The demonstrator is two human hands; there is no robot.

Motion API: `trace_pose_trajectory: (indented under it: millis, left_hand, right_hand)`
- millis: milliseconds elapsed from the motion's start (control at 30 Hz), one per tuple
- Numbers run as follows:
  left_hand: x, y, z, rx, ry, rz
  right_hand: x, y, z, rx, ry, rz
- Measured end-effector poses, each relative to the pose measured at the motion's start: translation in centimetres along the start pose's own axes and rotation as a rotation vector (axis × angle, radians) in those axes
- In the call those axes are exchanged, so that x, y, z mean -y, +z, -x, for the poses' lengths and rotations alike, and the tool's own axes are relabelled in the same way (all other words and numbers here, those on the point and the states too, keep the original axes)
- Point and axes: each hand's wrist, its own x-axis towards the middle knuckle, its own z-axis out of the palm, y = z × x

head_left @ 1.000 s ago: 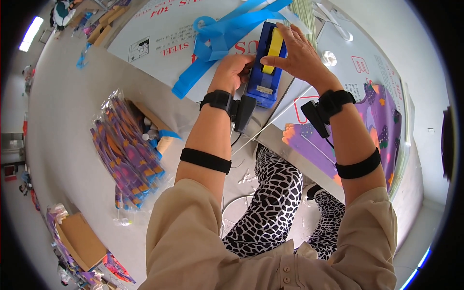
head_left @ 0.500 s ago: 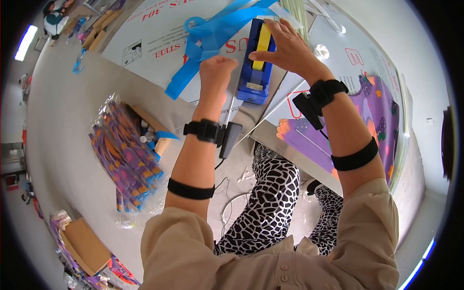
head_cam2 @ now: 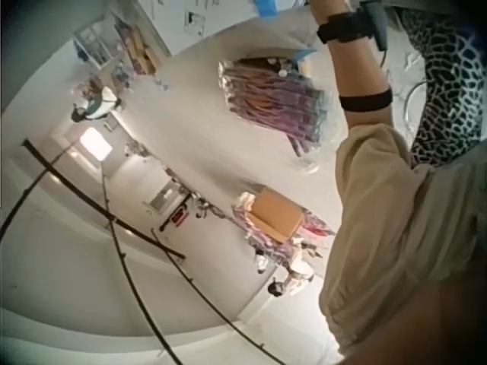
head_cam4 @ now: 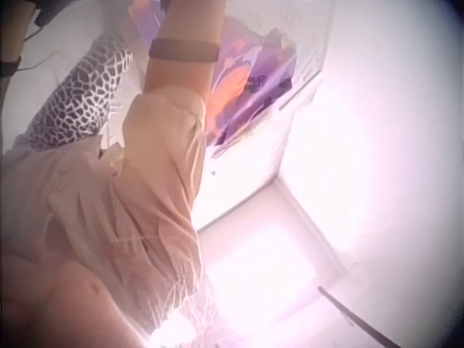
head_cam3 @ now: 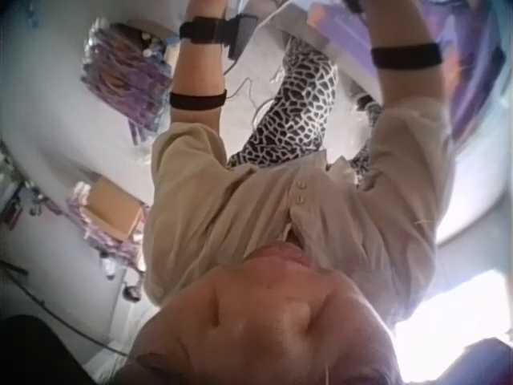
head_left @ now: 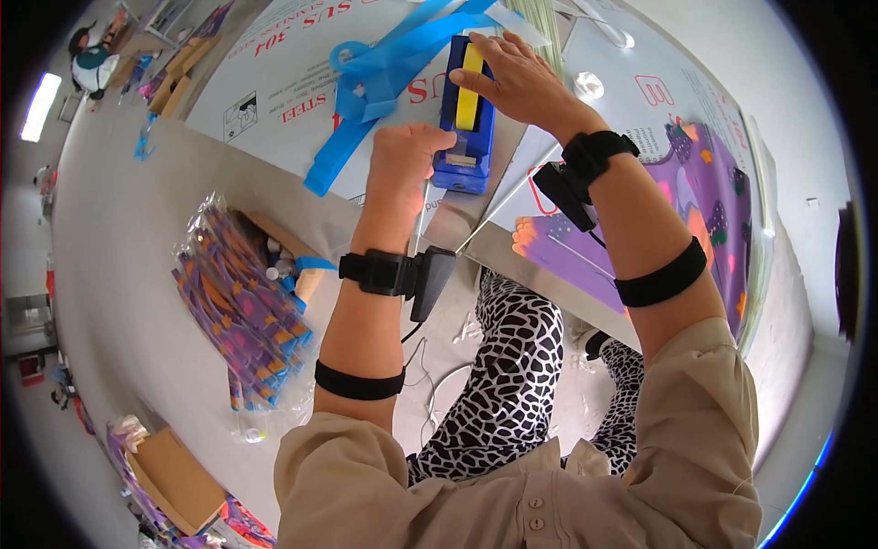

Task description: Assembling plastic kites by attaching support sticks and string on a workbench.

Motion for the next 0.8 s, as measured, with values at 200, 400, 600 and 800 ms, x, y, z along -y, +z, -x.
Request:
trace_pose_trajectory:
  millis: [200,400,600,800]
  left_hand:
    - [-0.7,0.5,1.3,0.006,-0.009,0.0]
    - [0.0,-0.5,3.5,0.051,-0.016,-0.027]
    - [1.4,-0.6,5.7,0.011,-0.052,0.007]
    - [2.7,-1.2,7.7,-0.006,-0.061,0.011]
  right_hand:
    - [-0.4,0.7,0.1,-0.134,-0.024,-0.091]
    - [1.2,-0.6,0.9,-0.206,-0.041,-0.103]
    - [2.5,-1.7,2.4,-0.268,-0.04,-0.145]
    - [3.4,-1.8,3.4,-0.24,-0.022,-0.129]
